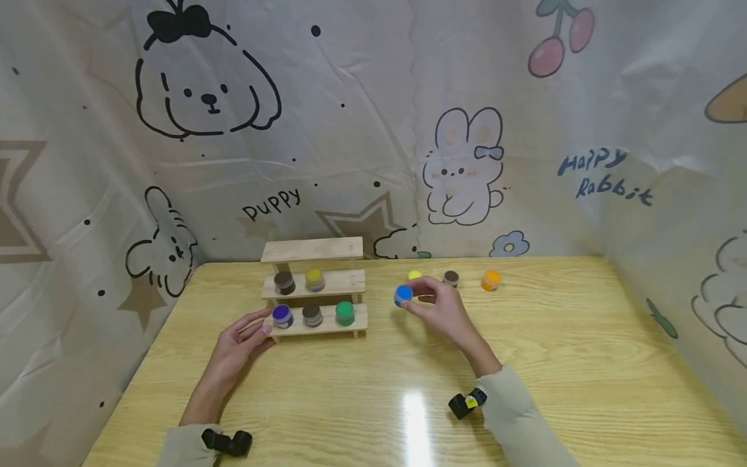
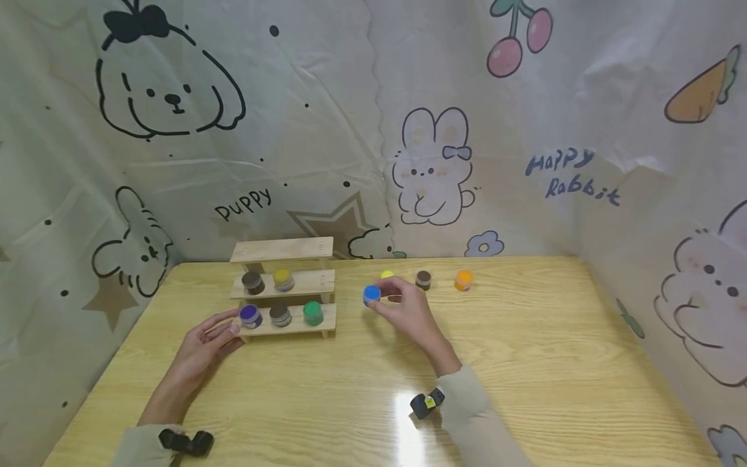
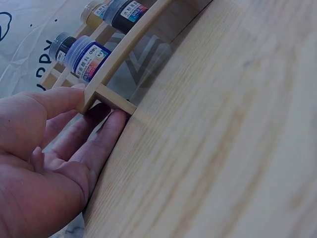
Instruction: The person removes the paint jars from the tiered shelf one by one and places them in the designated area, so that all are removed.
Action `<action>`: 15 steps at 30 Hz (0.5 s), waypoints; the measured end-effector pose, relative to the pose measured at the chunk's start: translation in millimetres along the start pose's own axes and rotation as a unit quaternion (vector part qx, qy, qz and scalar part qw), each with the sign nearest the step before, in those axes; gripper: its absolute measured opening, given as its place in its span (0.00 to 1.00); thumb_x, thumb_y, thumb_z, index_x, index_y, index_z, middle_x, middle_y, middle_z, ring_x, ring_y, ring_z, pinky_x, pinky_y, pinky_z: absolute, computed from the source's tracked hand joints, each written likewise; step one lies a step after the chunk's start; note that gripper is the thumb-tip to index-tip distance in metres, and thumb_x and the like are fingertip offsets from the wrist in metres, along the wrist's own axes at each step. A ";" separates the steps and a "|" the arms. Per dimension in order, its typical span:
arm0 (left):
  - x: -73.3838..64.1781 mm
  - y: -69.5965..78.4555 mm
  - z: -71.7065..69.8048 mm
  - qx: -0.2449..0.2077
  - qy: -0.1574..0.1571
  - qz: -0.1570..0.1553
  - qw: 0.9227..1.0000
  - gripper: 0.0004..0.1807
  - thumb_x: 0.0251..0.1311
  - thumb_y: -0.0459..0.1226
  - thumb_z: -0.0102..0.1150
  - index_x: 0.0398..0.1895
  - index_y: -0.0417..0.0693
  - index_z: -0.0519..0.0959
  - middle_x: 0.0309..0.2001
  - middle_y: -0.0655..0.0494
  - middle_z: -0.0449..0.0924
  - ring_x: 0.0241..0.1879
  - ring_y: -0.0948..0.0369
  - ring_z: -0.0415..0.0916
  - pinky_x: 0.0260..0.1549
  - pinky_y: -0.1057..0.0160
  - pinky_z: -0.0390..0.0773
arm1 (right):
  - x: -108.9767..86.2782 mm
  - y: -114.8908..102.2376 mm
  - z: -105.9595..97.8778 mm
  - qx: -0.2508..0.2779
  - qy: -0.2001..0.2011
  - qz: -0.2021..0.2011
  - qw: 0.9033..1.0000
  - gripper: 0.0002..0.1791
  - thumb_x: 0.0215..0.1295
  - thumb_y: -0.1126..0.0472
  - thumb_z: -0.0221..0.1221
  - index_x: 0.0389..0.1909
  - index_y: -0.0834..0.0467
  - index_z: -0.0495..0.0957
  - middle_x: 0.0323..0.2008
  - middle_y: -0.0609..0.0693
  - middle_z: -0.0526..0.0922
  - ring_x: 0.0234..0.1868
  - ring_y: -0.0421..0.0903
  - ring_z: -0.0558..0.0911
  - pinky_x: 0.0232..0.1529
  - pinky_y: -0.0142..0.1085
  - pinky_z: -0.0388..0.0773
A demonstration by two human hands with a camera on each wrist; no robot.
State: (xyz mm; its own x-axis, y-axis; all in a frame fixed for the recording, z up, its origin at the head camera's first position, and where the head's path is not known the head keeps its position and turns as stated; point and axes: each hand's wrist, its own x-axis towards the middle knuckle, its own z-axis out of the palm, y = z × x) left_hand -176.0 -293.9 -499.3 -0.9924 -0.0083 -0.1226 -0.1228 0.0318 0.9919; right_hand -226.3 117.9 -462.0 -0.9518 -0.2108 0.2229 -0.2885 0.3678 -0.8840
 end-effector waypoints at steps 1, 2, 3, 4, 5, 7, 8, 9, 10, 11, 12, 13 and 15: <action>-0.6 -0.2 -0.6 -0.001 0.000 0.000 1.000 0.29 0.72 0.37 0.62 0.73 0.36 0.68 0.52 0.56 0.84 0.48 0.65 0.83 0.51 0.62 0.84 | 0.1 2.1 -0.4 -0.003 -0.001 0.000 1.000 0.19 0.62 0.63 0.73 0.52 0.62 0.82 0.49 0.56 0.85 0.52 0.55 0.83 0.57 0.49 0.83; -1.1 -0.3 -1.2 -0.004 0.001 0.001 1.000 0.29 0.72 0.37 0.62 0.73 0.36 0.68 0.51 0.56 0.85 0.47 0.65 0.83 0.51 0.62 0.85 | 0.3 4.2 -0.7 -0.003 -0.001 0.000 1.000 0.19 0.62 0.63 0.73 0.52 0.62 0.82 0.49 0.56 0.85 0.52 0.55 0.83 0.57 0.49 0.83; -1.5 -0.4 -1.8 -0.006 0.000 0.002 1.000 0.30 0.72 0.37 0.62 0.73 0.36 0.68 0.50 0.58 0.85 0.47 0.65 0.83 0.51 0.63 0.85 | 0.4 6.6 -1.0 -0.004 -0.001 0.001 1.000 0.19 0.62 0.63 0.73 0.52 0.62 0.82 0.49 0.56 0.85 0.52 0.56 0.83 0.57 0.50 0.83; -1.7 -0.7 -2.3 -0.009 -0.002 0.003 1.000 0.30 0.72 0.37 0.62 0.73 0.35 0.68 0.49 0.59 0.85 0.47 0.65 0.84 0.50 0.63 0.85 | 0.6 9.1 -1.3 -0.005 -0.002 0.003 1.000 0.19 0.62 0.63 0.73 0.52 0.62 0.82 0.49 0.57 0.85 0.52 0.56 0.84 0.57 0.50 0.83; -1.8 -0.8 -2.5 -0.012 -0.004 0.004 1.000 0.30 0.72 0.37 0.62 0.73 0.35 0.68 0.49 0.59 0.86 0.46 0.65 0.84 0.50 0.63 0.85 | 0.7 11.6 -1.7 -0.005 -0.002 0.005 1.000 0.19 0.62 0.63 0.73 0.52 0.63 0.82 0.49 0.57 0.85 0.52 0.56 0.84 0.57 0.50 0.83; -1.8 -0.9 -2.7 -0.018 -0.009 0.007 1.000 0.30 0.72 0.36 0.62 0.73 0.34 0.67 0.48 0.61 0.86 0.45 0.65 0.84 0.50 0.63 0.85 | 1.0 16.3 -2.8 -0.007 -0.002 0.011 1.000 0.19 0.62 0.64 0.73 0.52 0.63 0.82 0.49 0.57 0.85 0.51 0.56 0.84 0.56 0.50 0.83; -1.7 -0.9 -2.5 -0.021 -0.010 0.008 1.000 0.30 0.72 0.36 0.62 0.73 0.34 0.67 0.47 0.61 0.86 0.45 0.65 0.84 0.50 0.63 0.85 | 1.0 18.4 -3.3 -0.007 0.000 0.015 1.000 0.18 0.62 0.64 0.73 0.52 0.63 0.82 0.49 0.57 0.85 0.51 0.56 0.84 0.56 0.50 0.83; -1.5 -1.0 -2.2 -0.022 -0.013 0.009 1.000 0.30 0.72 0.36 0.62 0.73 0.34 0.67 0.47 0.61 0.86 0.45 0.65 0.84 0.50 0.63 0.85 | 1.0 20.6 -3.9 -0.008 0.000 0.019 1.000 0.18 0.62 0.65 0.73 0.51 0.63 0.82 0.48 0.57 0.85 0.51 0.56 0.84 0.56 0.50 0.84; -1.4 -0.8 -2.0 -0.023 -0.014 0.011 1.000 0.30 0.72 0.36 0.62 0.73 0.33 0.67 0.47 0.61 0.86 0.45 0.65 0.84 0.50 0.63 0.85 | 1.0 22.4 -4.5 -0.008 0.000 0.024 1.000 0.17 0.62 0.65 0.72 0.51 0.63 0.82 0.48 0.57 0.85 0.51 0.55 0.84 0.56 0.49 0.84; -1.4 -0.6 -1.7 -0.024 -0.015 0.011 1.000 0.30 0.72 0.36 0.62 0.73 0.33 0.67 0.47 0.61 0.86 0.45 0.65 0.84 0.50 0.63 0.85 | 0.8 23.4 -5.1 -0.008 -0.002 0.029 1.000 0.17 0.62 0.66 0.72 0.51 0.63 0.82 0.48 0.57 0.85 0.51 0.55 0.84 0.56 0.49 0.84; -1.3 -0.7 -1.5 -0.024 -0.015 0.011 1.000 0.30 0.72 0.36 0.62 0.73 0.33 0.67 0.47 0.61 0.86 0.45 0.65 0.84 0.50 0.63 0.85 | 0.4 24.5 -5.5 -0.010 -0.003 0.035 0.999 0.17 0.62 0.66 0.72 0.50 0.64 0.82 0.48 0.57 0.85 0.51 0.55 0.84 0.56 0.48 0.84; -1.2 -0.6 -1.4 -0.024 -0.015 0.011 1.000 0.30 0.72 0.36 0.62 0.73 0.34 0.67 0.47 0.61 0.86 0.45 0.65 0.84 0.50 0.63 0.85 | -0.1 25.5 -5.9 -0.010 -0.005 0.041 0.999 0.17 0.62 0.66 0.72 0.50 0.64 0.82 0.48 0.57 0.85 0.51 0.55 0.84 0.55 0.48 0.84; -0.7 -0.9 -0.9 -0.024 -0.014 0.009 1.000 0.30 0.72 0.36 0.62 0.73 0.34 0.67 0.47 0.61 0.87 0.45 0.65 0.84 0.50 0.63 0.85 | -0.9 28.1 -6.4 -0.012 -0.007 0.049 0.999 0.16 0.63 0.67 0.71 0.50 0.64 0.82 0.48 0.57 0.85 0.50 0.55 0.85 0.55 0.47 0.84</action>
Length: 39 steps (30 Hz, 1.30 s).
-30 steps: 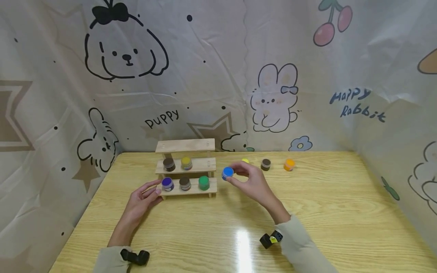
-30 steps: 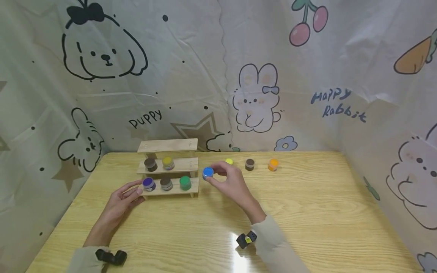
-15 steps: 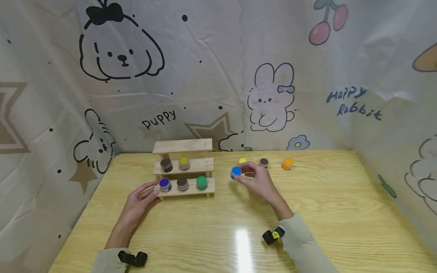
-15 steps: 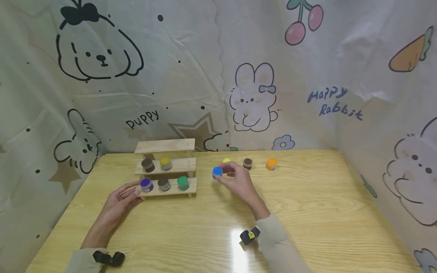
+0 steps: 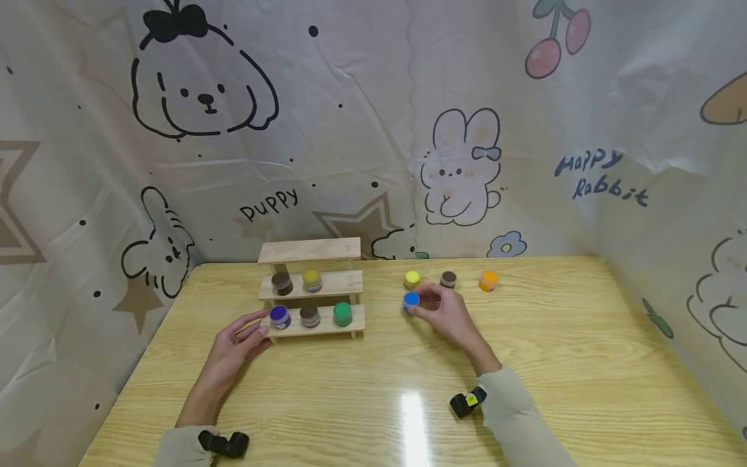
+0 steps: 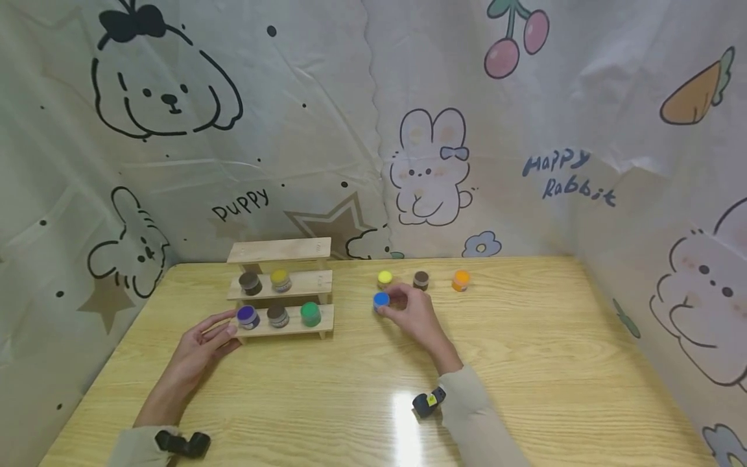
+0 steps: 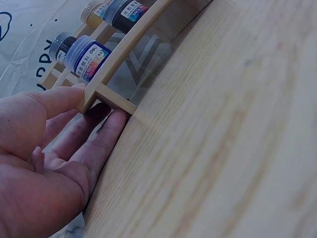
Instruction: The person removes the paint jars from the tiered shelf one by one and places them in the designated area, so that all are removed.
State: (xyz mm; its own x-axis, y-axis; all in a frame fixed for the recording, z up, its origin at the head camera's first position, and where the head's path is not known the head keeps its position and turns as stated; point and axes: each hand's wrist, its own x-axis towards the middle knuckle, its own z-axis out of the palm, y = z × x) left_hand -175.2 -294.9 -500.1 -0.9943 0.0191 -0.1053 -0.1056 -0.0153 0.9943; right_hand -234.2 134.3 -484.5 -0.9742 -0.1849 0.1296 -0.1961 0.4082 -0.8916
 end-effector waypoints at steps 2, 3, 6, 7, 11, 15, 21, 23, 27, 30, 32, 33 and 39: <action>0.4 -0.2 0.1 0.002 0.003 -0.002 1.000 0.30 0.72 0.36 0.62 0.73 0.33 0.67 0.46 0.62 0.87 0.45 0.65 0.84 0.49 0.63 0.85 | -0.5 2.0 -0.2 -0.002 0.000 0.005 1.000 0.16 0.63 0.67 0.71 0.50 0.64 0.82 0.48 0.57 0.86 0.50 0.54 0.85 0.55 0.47 0.84; 0.4 -0.1 0.0 0.003 0.003 -0.002 1.000 0.30 0.72 0.36 0.62 0.73 0.33 0.67 0.46 0.62 0.87 0.45 0.65 0.84 0.49 0.64 0.85 | -0.4 3.4 -0.3 -0.003 0.002 0.007 1.000 0.16 0.62 0.67 0.71 0.50 0.64 0.82 0.48 0.57 0.86 0.50 0.54 0.85 0.54 0.46 0.84; 0.3 0.4 0.3 0.006 0.005 -0.003 1.000 0.30 0.72 0.36 0.62 0.73 0.33 0.67 0.46 0.62 0.87 0.45 0.66 0.84 0.49 0.64 0.85 | 0.2 6.8 -1.4 -0.004 0.003 0.009 1.000 0.16 0.62 0.68 0.71 0.50 0.65 0.82 0.47 0.57 0.86 0.48 0.54 0.86 0.53 0.45 0.85; 0.2 0.7 0.2 0.008 0.004 -0.002 1.000 0.30 0.72 0.36 0.62 0.73 0.33 0.67 0.46 0.62 0.87 0.45 0.66 0.84 0.49 0.64 0.85 | 0.3 7.4 -2.0 -0.005 0.003 0.011 1.000 0.16 0.62 0.68 0.71 0.50 0.65 0.82 0.47 0.57 0.86 0.48 0.53 0.86 0.52 0.44 0.85; -0.3 0.8 0.4 0.010 0.003 0.000 1.000 0.30 0.73 0.36 0.61 0.73 0.33 0.67 0.47 0.62 0.86 0.46 0.66 0.84 0.49 0.64 0.85 | 0.8 10.5 -4.1 -0.010 0.003 0.016 1.000 0.17 0.62 0.68 0.71 0.51 0.65 0.82 0.47 0.57 0.86 0.47 0.53 0.86 0.50 0.42 0.86; -0.4 0.9 0.2 0.008 0.001 0.003 1.000 0.30 0.73 0.35 0.61 0.73 0.33 0.67 0.47 0.63 0.86 0.46 0.66 0.84 0.49 0.64 0.85 | 1.1 12.4 -5.3 -0.015 0.004 0.019 1.000 0.17 0.62 0.67 0.71 0.51 0.65 0.82 0.47 0.57 0.86 0.47 0.52 0.85 0.50 0.42 0.86; -0.5 1.6 -0.2 0.010 0.001 0.003 1.000 0.30 0.72 0.36 0.61 0.72 0.33 0.67 0.48 0.63 0.86 0.47 0.66 0.83 0.50 0.64 0.85 | 1.9 12.7 -5.4 -0.016 0.003 0.021 1.000 0.17 0.62 0.67 0.71 0.51 0.65 0.82 0.47 0.57 0.86 0.48 0.52 0.85 0.50 0.42 0.86; -0.4 1.3 0.2 0.014 0.002 0.002 1.000 0.29 0.73 0.36 0.61 0.73 0.34 0.67 0.48 0.62 0.86 0.48 0.66 0.83 0.50 0.63 0.85 | 1.9 12.5 -5.3 -0.016 0.003 0.023 1.000 0.17 0.62 0.67 0.71 0.51 0.64 0.82 0.47 0.57 0.86 0.48 0.52 0.85 0.50 0.43 0.85; -0.3 1.2 0.1 0.016 0.002 0.003 1.000 0.30 0.73 0.36 0.61 0.73 0.34 0.67 0.49 0.61 0.86 0.48 0.66 0.83 0.51 0.63 0.84 | 2.0 12.4 -5.0 -0.019 0.003 0.026 0.999 0.17 0.63 0.66 0.71 0.51 0.64 0.82 0.47 0.57 0.86 0.48 0.52 0.85 0.51 0.44 0.85; -0.2 0.7 -0.3 0.014 0.002 0.005 1.000 0.29 0.73 0.36 0.61 0.73 0.34 0.68 0.50 0.61 0.86 0.48 0.66 0.83 0.51 0.63 0.84 | 2.0 12.3 -4.7 -0.019 0.004 0.026 0.999 0.17 0.63 0.66 0.71 0.51 0.64 0.82 0.47 0.57 0.86 0.49 0.53 0.85 0.51 0.44 0.85; 0.1 0.1 -0.4 0.011 0.003 0.004 1.000 0.29 0.72 0.36 0.61 0.73 0.34 0.68 0.49 0.61 0.86 0.48 0.66 0.84 0.50 0.63 0.84 | 1.8 12.1 -4.8 -0.019 0.004 0.024 1.000 0.17 0.63 0.66 0.71 0.51 0.64 0.81 0.47 0.58 0.86 0.49 0.53 0.85 0.51 0.44 0.85; 0.2 -0.2 -0.4 0.010 0.003 0.003 1.000 0.29 0.72 0.36 0.61 0.73 0.34 0.68 0.49 0.61 0.86 0.48 0.66 0.84 0.51 0.63 0.84 | 1.6 11.8 -4.8 -0.020 0.003 0.024 1.000 0.17 0.63 0.66 0.71 0.52 0.64 0.81 0.47 0.58 0.86 0.49 0.53 0.85 0.51 0.43 0.85; 0.4 -0.4 -0.7 0.014 0.007 -0.002 1.000 0.30 0.72 0.37 0.62 0.73 0.35 0.68 0.50 0.61 0.85 0.48 0.66 0.83 0.51 0.63 0.84 | 0.3 7.8 -6.9 -0.027 0.002 0.017 0.999 0.20 0.63 0.65 0.71 0.54 0.65 0.81 0.49 0.58 0.85 0.50 0.54 0.85 0.53 0.44 0.85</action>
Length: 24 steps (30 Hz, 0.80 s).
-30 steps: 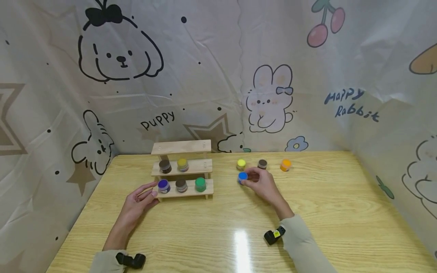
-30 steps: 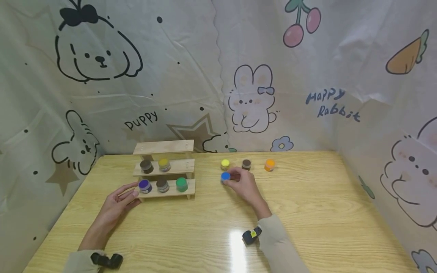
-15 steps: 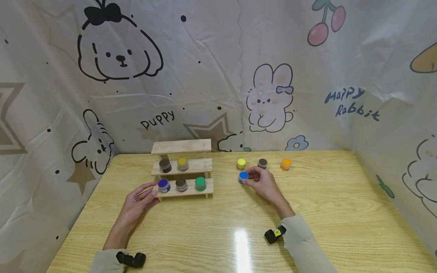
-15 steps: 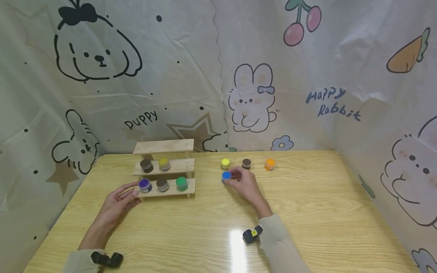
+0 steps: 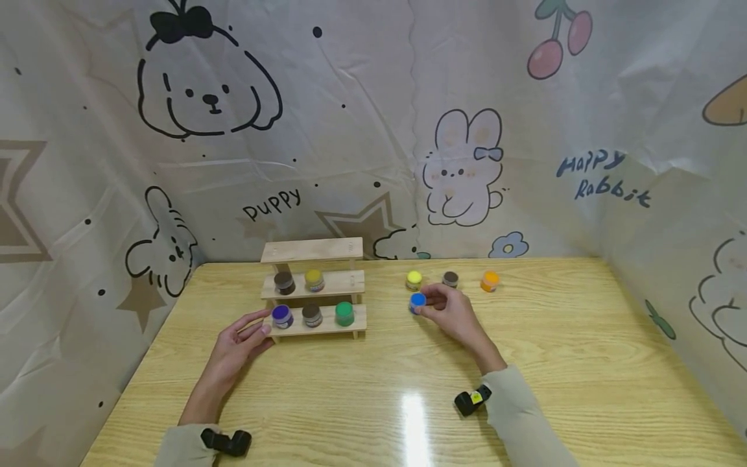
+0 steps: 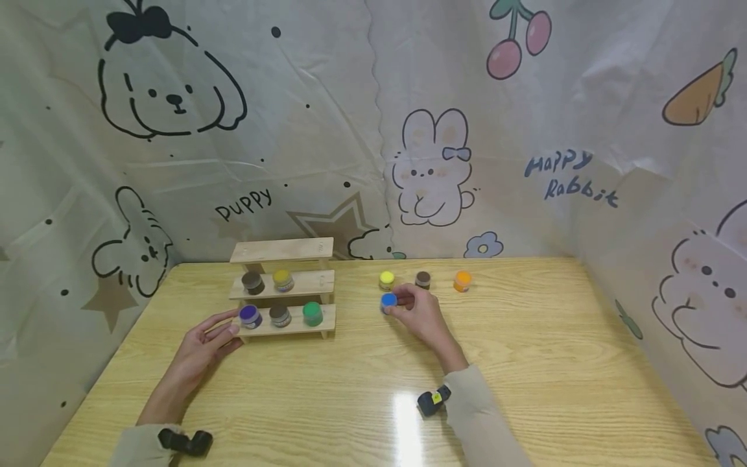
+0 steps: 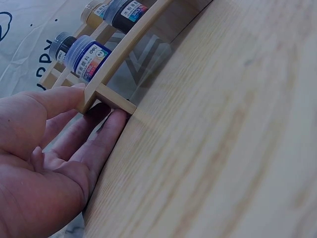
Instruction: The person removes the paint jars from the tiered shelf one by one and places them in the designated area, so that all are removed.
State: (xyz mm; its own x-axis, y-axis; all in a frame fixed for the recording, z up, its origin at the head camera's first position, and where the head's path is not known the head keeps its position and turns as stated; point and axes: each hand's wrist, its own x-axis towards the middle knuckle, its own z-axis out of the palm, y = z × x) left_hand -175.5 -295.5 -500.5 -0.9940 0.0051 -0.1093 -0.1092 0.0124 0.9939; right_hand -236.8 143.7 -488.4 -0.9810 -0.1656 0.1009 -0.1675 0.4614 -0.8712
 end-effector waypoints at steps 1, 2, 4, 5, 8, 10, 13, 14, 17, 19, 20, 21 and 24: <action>-0.1 0.1 0.1 0.002 0.001 -0.001 1.000 0.30 0.72 0.37 0.62 0.73 0.36 0.68 0.50 0.60 0.85 0.47 0.66 0.83 0.51 0.63 0.84 | 0.1 -1.5 -0.9 -0.001 0.004 -0.003 1.000 0.20 0.64 0.64 0.71 0.55 0.65 0.80 0.50 0.58 0.85 0.50 0.54 0.84 0.53 0.45 0.84; -0.2 0.3 0.1 0.004 0.002 -0.002 1.000 0.30 0.72 0.37 0.62 0.73 0.36 0.68 0.50 0.60 0.85 0.47 0.66 0.83 0.51 0.63 0.84 | 0.4 -3.0 -1.7 -0.002 0.009 -0.008 1.000 0.21 0.64 0.64 0.71 0.55 0.65 0.80 0.51 0.59 0.84 0.51 0.55 0.84 0.55 0.46 0.84; -0.1 0.5 0.3 0.005 0.002 -0.004 1.000 0.30 0.73 0.38 0.62 0.73 0.36 0.68 0.51 0.60 0.85 0.47 0.66 0.83 0.51 0.63 0.84 | 0.7 -6.5 -3.4 -0.006 0.021 -0.019 1.000 0.21 0.64 0.63 0.71 0.56 0.65 0.80 0.52 0.59 0.84 0.53 0.56 0.83 0.58 0.49 0.82; -0.1 0.6 0.2 0.005 0.002 -0.005 1.000 0.30 0.73 0.38 0.61 0.73 0.36 0.68 0.50 0.60 0.85 0.47 0.66 0.83 0.51 0.63 0.84 | 1.0 -8.6 -3.9 -0.007 0.028 -0.024 0.999 0.21 0.64 0.62 0.71 0.56 0.65 0.80 0.52 0.58 0.84 0.55 0.56 0.82 0.59 0.49 0.81; -0.1 0.6 -0.5 0.001 -0.001 -0.004 1.000 0.30 0.73 0.37 0.61 0.73 0.36 0.67 0.50 0.60 0.86 0.47 0.66 0.83 0.51 0.63 0.84 | 1.0 -17.7 -3.6 -0.002 0.043 -0.045 0.998 0.21 0.64 0.62 0.71 0.56 0.65 0.80 0.53 0.58 0.83 0.55 0.56 0.82 0.61 0.51 0.80; -0.1 0.6 -1.4 -0.003 -0.002 -0.004 1.000 0.30 0.72 0.37 0.62 0.73 0.35 0.67 0.49 0.60 0.86 0.47 0.65 0.83 0.51 0.63 0.84 | 0.7 -25.7 -1.2 0.012 0.047 -0.059 0.997 0.21 0.64 0.63 0.71 0.55 0.65 0.81 0.53 0.58 0.83 0.55 0.56 0.81 0.61 0.52 0.79; -0.6 1.3 -3.4 -0.005 -0.002 -0.001 1.000 0.30 0.72 0.37 0.62 0.73 0.35 0.68 0.49 0.61 0.86 0.47 0.66 0.83 0.51 0.63 0.84 | 0.3 -40.2 5.3 0.045 0.038 -0.086 0.995 0.19 0.65 0.64 0.70 0.55 0.65 0.81 0.52 0.59 0.84 0.55 0.57 0.82 0.61 0.53 0.79; -0.7 1.6 -4.0 -0.005 0.000 0.000 1.000 0.30 0.72 0.37 0.62 0.73 0.35 0.68 0.49 0.61 0.86 0.47 0.66 0.84 0.50 0.63 0.85 | 0.8 -44.8 8.2 0.052 0.035 -0.093 0.994 0.19 0.65 0.64 0.70 0.55 0.64 0.81 0.52 0.59 0.84 0.55 0.57 0.82 0.61 0.52 0.79; -0.4 2.7 -4.8 -0.005 0.000 0.003 1.000 0.30 0.72 0.37 0.62 0.73 0.35 0.68 0.49 0.62 0.86 0.46 0.66 0.84 0.50 0.64 0.85 | 2.6 -57.9 17.7 0.063 0.023 -0.114 0.991 0.19 0.66 0.62 0.70 0.55 0.63 0.81 0.52 0.57 0.84 0.54 0.54 0.83 0.60 0.51 0.80; 0.4 2.6 -3.8 -0.006 -0.001 0.004 1.000 0.30 0.72 0.37 0.61 0.73 0.34 0.67 0.48 0.62 0.86 0.46 0.66 0.84 0.50 0.64 0.85 | 4.2 -65.7 24.6 0.061 0.017 -0.123 0.990 0.19 0.66 0.61 0.70 0.56 0.62 0.81 0.52 0.56 0.85 0.54 0.52 0.83 0.60 0.49 0.81; 0.6 2.4 -2.9 -0.006 -0.002 0.003 1.000 0.30 0.73 0.36 0.61 0.73 0.34 0.67 0.48 0.62 0.86 0.46 0.65 0.84 0.50 0.63 0.85 | 5.1 -69.3 28.2 0.059 0.015 -0.128 0.990 0.19 0.66 0.61 0.70 0.56 0.61 0.82 0.52 0.55 0.85 0.53 0.51 0.84 0.60 0.48 0.81; 0.8 2.0 -2.3 -0.005 -0.003 0.002 1.000 0.30 0.73 0.36 0.61 0.73 0.34 0.67 0.48 0.61 0.86 0.45 0.65 0.84 0.50 0.63 0.85 | 6.3 -72.4 32.0 0.059 0.011 -0.132 0.989 0.19 0.66 0.61 0.70 0.56 0.60 0.81 0.52 0.55 0.85 0.53 0.50 0.84 0.60 0.47 0.81; 0.9 1.5 -0.8 -0.001 -0.003 -0.005 1.000 0.29 0.73 0.36 0.61 0.73 0.36 0.68 0.49 0.60 0.86 0.46 0.65 0.83 0.51 0.63 0.85 | 10.9 -82.7 44.2 0.065 -0.002 -0.140 0.988 0.20 0.66 0.61 0.70 0.57 0.60 0.81 0.52 0.56 0.85 0.53 0.50 0.83 0.60 0.47 0.81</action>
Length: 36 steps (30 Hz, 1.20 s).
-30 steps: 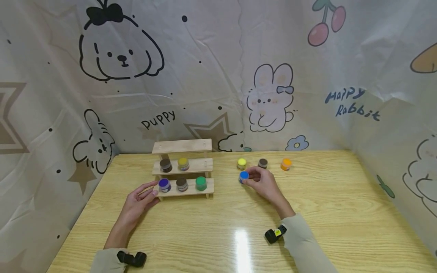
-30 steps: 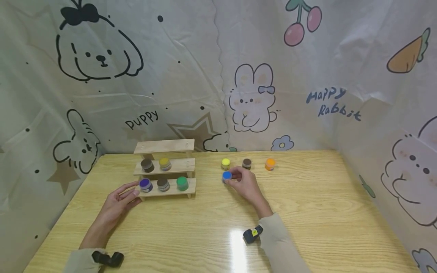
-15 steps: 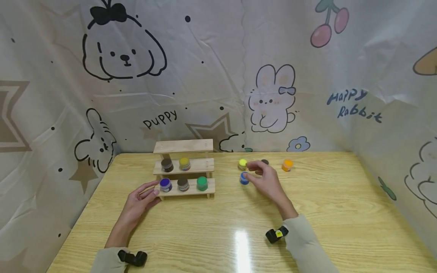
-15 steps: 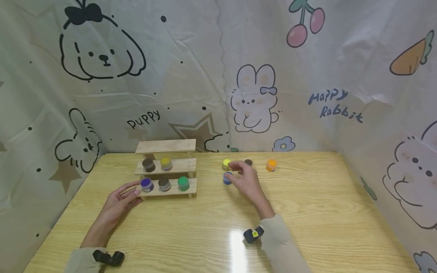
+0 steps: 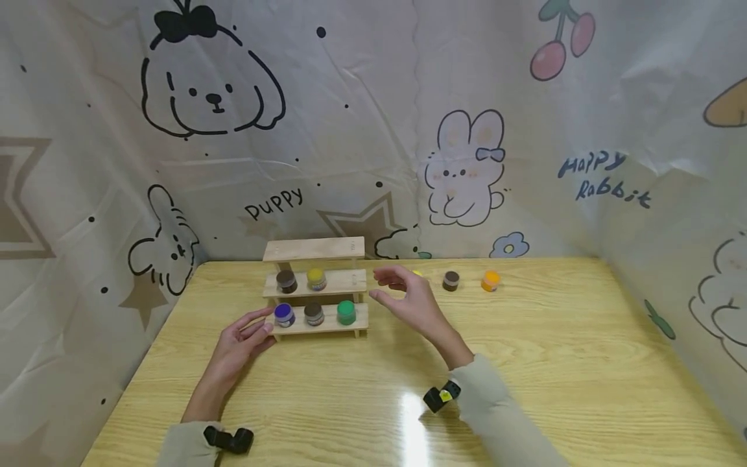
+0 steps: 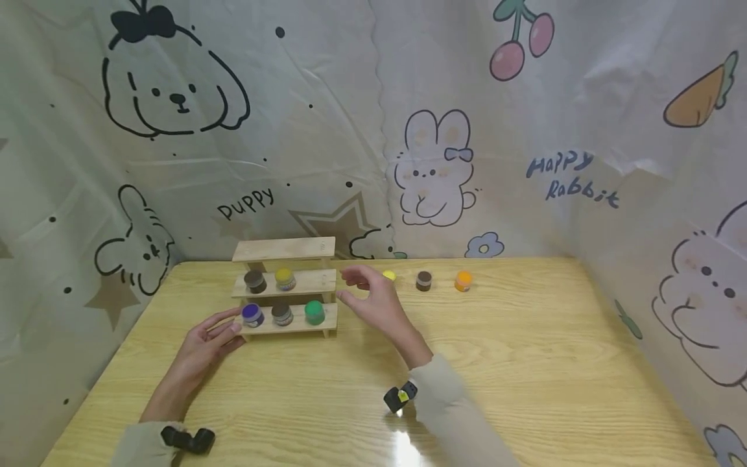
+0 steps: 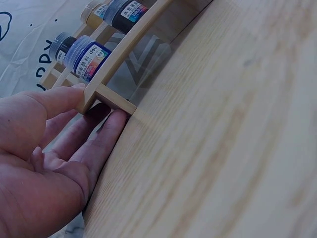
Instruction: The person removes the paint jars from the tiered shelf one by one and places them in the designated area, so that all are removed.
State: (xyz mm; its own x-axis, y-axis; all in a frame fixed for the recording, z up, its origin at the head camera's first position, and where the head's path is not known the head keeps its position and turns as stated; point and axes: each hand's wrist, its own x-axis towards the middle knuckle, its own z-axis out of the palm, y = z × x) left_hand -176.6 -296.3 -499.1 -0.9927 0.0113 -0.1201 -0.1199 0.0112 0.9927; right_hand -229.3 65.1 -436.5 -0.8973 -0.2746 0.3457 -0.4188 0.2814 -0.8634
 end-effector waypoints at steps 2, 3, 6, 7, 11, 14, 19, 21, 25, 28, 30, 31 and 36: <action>0.2 -0.4 1.1 0.002 0.001 -0.004 1.000 0.29 0.73 0.36 0.61 0.73 0.37 0.68 0.51 0.57 0.85 0.48 0.65 0.83 0.51 0.63 0.84 | 5.3 -2.6 7.9 0.011 -0.009 -0.008 1.000 0.21 0.67 0.61 0.69 0.58 0.62 0.80 0.52 0.58 0.84 0.53 0.52 0.83 0.61 0.49 0.80; 0.3 -0.6 1.1 0.006 0.001 -0.005 1.000 0.29 0.73 0.37 0.61 0.73 0.37 0.68 0.52 0.56 0.85 0.48 0.66 0.83 0.51 0.63 0.84 | 8.1 -3.7 11.9 0.016 -0.012 -0.011 1.000 0.21 0.67 0.61 0.69 0.58 0.62 0.79 0.52 0.59 0.84 0.53 0.52 0.83 0.61 0.50 0.80; 0.1 -1.4 1.1 0.009 0.002 -0.004 1.000 0.29 0.73 0.38 0.61 0.73 0.37 0.68 0.54 0.55 0.84 0.49 0.66 0.82 0.52 0.63 0.84 | 16.5 -7.0 24.0 0.025 -0.025 -0.022 0.999 0.21 0.68 0.61 0.68 0.59 0.63 0.79 0.52 0.60 0.83 0.52 0.53 0.83 0.60 0.51 0.80; -0.1 -1.3 0.7 0.009 0.002 -0.002 1.000 0.29 0.73 0.38 0.61 0.73 0.37 0.68 0.54 0.55 0.84 0.49 0.66 0.82 0.52 0.63 0.84 | 19.5 -8.0 28.3 0.025 -0.028 -0.025 0.999 0.21 0.68 0.61 0.68 0.59 0.62 0.79 0.52 0.61 0.83 0.52 0.53 0.83 0.60 0.51 0.80; -0.9 -1.2 0.3 0.002 0.003 0.003 1.000 0.30 0.73 0.37 0.61 0.73 0.34 0.67 0.51 0.59 0.85 0.48 0.66 0.83 0.50 0.63 0.84 | 29.5 -13.1 43.8 0.020 -0.043 -0.022 0.999 0.21 0.68 0.61 0.68 0.59 0.62 0.78 0.53 0.59 0.83 0.53 0.52 0.83 0.59 0.46 0.82; -1.2 -1.1 0.9 -0.005 0.001 0.004 1.000 0.30 0.73 0.37 0.61 0.73 0.33 0.67 0.49 0.62 0.86 0.47 0.66 0.84 0.50 0.64 0.85 | 36.1 -16.0 53.5 0.014 -0.050 -0.021 0.998 0.22 0.68 0.63 0.68 0.60 0.62 0.78 0.54 0.59 0.83 0.53 0.52 0.83 0.58 0.44 0.82; -1.3 -0.4 2.1 -0.010 -0.001 0.003 1.000 0.30 0.73 0.37 0.61 0.73 0.34 0.67 0.48 0.63 0.86 0.47 0.66 0.84 0.49 0.64 0.85 | 45.4 -16.7 66.2 -0.016 -0.050 -0.022 0.998 0.22 0.66 0.64 0.69 0.60 0.61 0.78 0.54 0.59 0.83 0.54 0.51 0.82 0.56 0.39 0.82; -0.8 -0.2 2.8 -0.009 -0.001 0.002 1.000 0.30 0.73 0.37 0.61 0.73 0.34 0.67 0.48 0.63 0.86 0.47 0.66 0.84 0.49 0.64 0.85 | 48.0 -15.7 70.3 -0.030 -0.046 -0.021 0.998 0.22 0.65 0.63 0.70 0.59 0.62 0.79 0.53 0.58 0.84 0.54 0.50 0.82 0.56 0.36 0.81; -0.7 -0.3 2.5 -0.008 -0.002 0.005 1.000 0.30 0.73 0.36 0.61 0.73 0.33 0.67 0.48 0.62 0.87 0.47 0.66 0.84 0.49 0.64 0.85 | 52.3 -15.4 78.9 -0.045 -0.044 -0.014 0.998 0.22 0.65 0.61 0.71 0.57 0.63 0.80 0.52 0.55 0.84 0.52 0.48 0.83 0.55 0.34 0.81; -0.9 -0.3 2.3 -0.008 -0.003 0.006 1.000 0.30 0.73 0.36 0.61 0.73 0.33 0.67 0.47 0.62 0.87 0.46 0.65 0.84 0.49 0.64 0.85 | 54.8 -17.5 84.0 -0.051 -0.043 0.000 0.998 0.22 0.64 0.60 0.72 0.57 0.63 0.80 0.51 0.54 0.85 0.50 0.47 0.83 0.53 0.35 0.82; -1.2 -0.2 2.1 -0.008 -0.005 0.007 1.000 0.30 0.73 0.37 0.61 0.73 0.33 0.67 0.47 0.62 0.87 0.46 0.66 0.84 0.48 0.64 0.85 | 56.1 -19.0 86.5 -0.057 -0.043 0.007 0.997 0.22 0.64 0.60 0.72 0.57 0.63 0.81 0.50 0.53 0.85 0.49 0.47 0.83 0.52 0.36 0.83; -1.3 -0.5 2.2 -0.009 -0.005 0.007 1.000 0.30 0.73 0.36 0.61 0.73 0.33 0.67 0.46 0.62 0.87 0.46 0.65 0.84 0.48 0.64 0.85 | 56.5 -19.8 87.3 -0.062 -0.043 0.011 0.997 0.22 0.64 0.60 0.72 0.57 0.63 0.81 0.50 0.53 0.85 0.49 0.47 0.83 0.52 0.36 0.83; -1.0 -1.5 2.6 -0.010 -0.002 0.007 1.000 0.30 0.73 0.36 0.61 0.73 0.33 0.67 0.46 0.62 0.87 0.45 0.65 0.85 0.48 0.64 0.85 | 57.5 -20.7 89.0 -0.075 -0.042 0.014 0.996 0.21 0.65 0.61 0.71 0.57 0.61 0.81 0.50 0.53 0.85 0.49 0.46 0.84 0.52 0.35 0.83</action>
State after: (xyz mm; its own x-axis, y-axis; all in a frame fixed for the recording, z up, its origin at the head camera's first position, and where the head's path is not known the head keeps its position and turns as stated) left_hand -175.4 -293.8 -500.5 -0.9943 0.0144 -0.1058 -0.1059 -0.0081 0.9943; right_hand -259.8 -38.3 -431.4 -0.8969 -0.3391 0.2840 -0.4149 0.4225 -0.8059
